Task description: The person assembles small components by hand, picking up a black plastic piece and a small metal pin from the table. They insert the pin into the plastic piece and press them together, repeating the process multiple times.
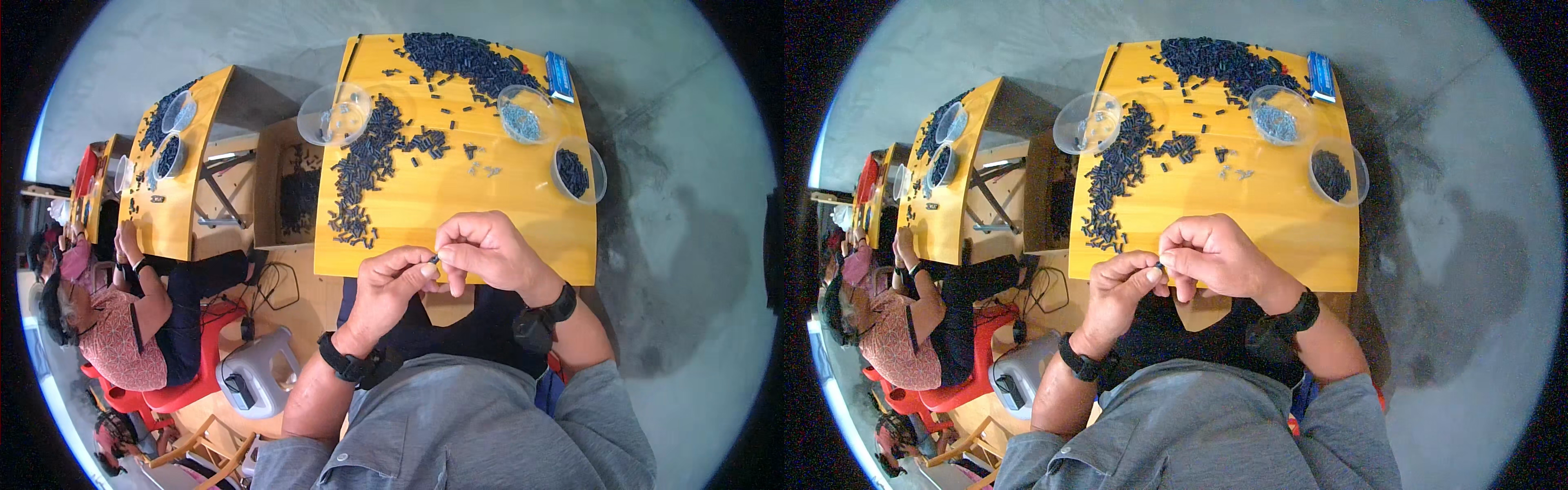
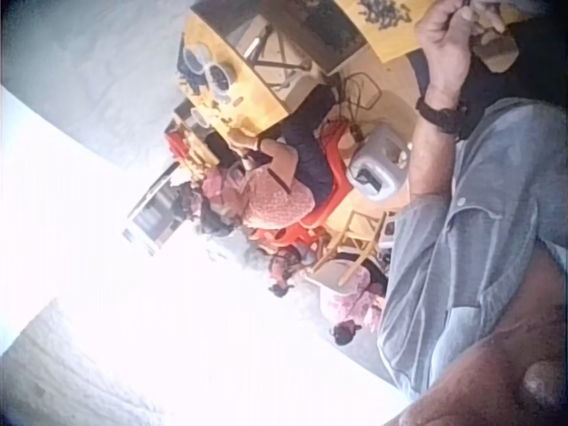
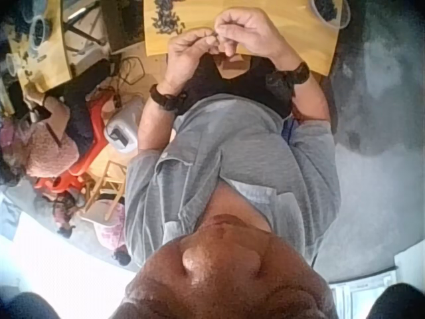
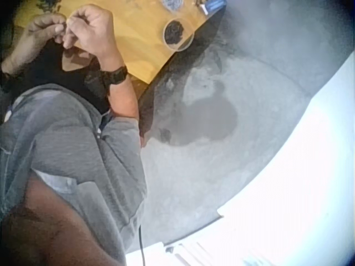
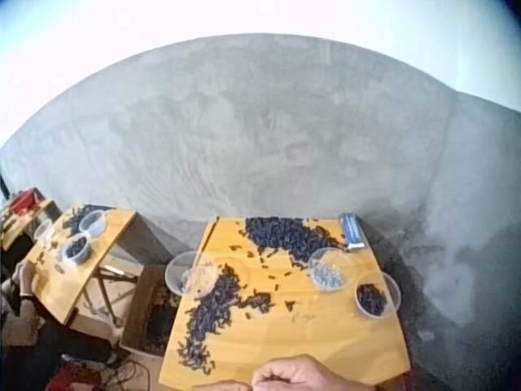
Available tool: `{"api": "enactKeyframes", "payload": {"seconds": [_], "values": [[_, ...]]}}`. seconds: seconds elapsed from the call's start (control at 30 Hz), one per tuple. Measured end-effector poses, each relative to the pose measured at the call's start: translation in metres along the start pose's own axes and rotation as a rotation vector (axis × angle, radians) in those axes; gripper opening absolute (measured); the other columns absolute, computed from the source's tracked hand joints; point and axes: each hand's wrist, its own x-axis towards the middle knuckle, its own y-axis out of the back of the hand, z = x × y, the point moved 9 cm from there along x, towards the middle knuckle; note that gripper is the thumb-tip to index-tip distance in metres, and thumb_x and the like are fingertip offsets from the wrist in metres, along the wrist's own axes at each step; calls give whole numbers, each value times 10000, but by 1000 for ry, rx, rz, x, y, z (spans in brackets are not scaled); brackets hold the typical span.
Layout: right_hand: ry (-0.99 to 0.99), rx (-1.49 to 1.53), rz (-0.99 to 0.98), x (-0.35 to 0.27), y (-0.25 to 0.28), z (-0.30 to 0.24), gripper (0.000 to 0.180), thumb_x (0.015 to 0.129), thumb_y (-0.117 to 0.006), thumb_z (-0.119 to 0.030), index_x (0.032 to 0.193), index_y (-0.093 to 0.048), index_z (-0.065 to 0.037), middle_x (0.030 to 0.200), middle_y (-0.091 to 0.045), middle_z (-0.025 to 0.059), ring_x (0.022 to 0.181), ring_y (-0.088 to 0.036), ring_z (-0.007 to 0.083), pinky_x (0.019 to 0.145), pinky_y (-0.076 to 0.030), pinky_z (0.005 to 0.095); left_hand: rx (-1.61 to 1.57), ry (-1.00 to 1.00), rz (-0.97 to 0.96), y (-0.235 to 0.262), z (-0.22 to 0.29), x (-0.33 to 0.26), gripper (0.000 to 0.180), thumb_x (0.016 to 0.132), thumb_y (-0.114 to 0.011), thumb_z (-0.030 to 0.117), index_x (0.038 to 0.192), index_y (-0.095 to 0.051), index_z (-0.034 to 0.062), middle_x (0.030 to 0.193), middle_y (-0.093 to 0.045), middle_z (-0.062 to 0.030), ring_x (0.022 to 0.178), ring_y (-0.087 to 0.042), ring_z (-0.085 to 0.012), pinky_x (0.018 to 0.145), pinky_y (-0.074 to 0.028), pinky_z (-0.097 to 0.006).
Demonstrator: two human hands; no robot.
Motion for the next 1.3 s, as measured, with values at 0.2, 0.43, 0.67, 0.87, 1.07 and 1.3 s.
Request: {"api": "enactKeyframes", "payload": {"seconds": [0.2,0.43,0.67,0.87,1.07,1.3], "values": [[-19,-164,-51,4,0,-10,134,917,-505,-83,859,-577,14,680,-589,15,559,-604,82,505,-489,214,-68,101,-46,-3,-1,1,113,888,-593,49,969,-648,-8,802,-653,-35,682,-602,-90,637,-490,-224],[132,-459,-104,4,-7,-34,85,861,-517,-28,829,-590,1,665,-590,61,541,-608,131,487,-475,260,-153,179,-73,-4,-10,1,101,890,-588,49,944,-649,-11,780,-649,-40,657,-590,-93,629,-482,-224],[300,-687,-109,3,-18,-45,52,833,-552,-56,819,-580,-14,698,-570,141,649,-582,316,580,-464,383,-144,187,-79,-4,-15,4,99,891,-582,35,948,-651,-8,788,-654,-41,654,-597,-96,618,-487,-225],[424,-733,-2,-1,-12,-38,57,833,-556,-64,855,-562,-11,719,-575,140,651,-583,306,581,-460,380,-115,182,-60,-4,-15,9,104,894,-581,36,962,-647,-6,810,-657,-41,672,-609,-97,621,-495,-225],[118,-207,141,-7,16,-16,198,922,-536,-197,878,-550,-4,668,-570,63,530,-579,123,477,-459,266,-131,145,-31,-7,-10,14,111,896,-580,35,985,-639,7,823,-651,-28,682,-610,-95,635,-502,-221],[-225,190,95,-10,19,26,547,942,-423,-497,788,-561,9,608,-561,63,409,-542,110,373,-437,204,-67,-70,-61,-12,-4,18,123,832,-623,-24,942,-651,22,1134,-561,-88,1074,-507,-164,916,-407,-299]]}}
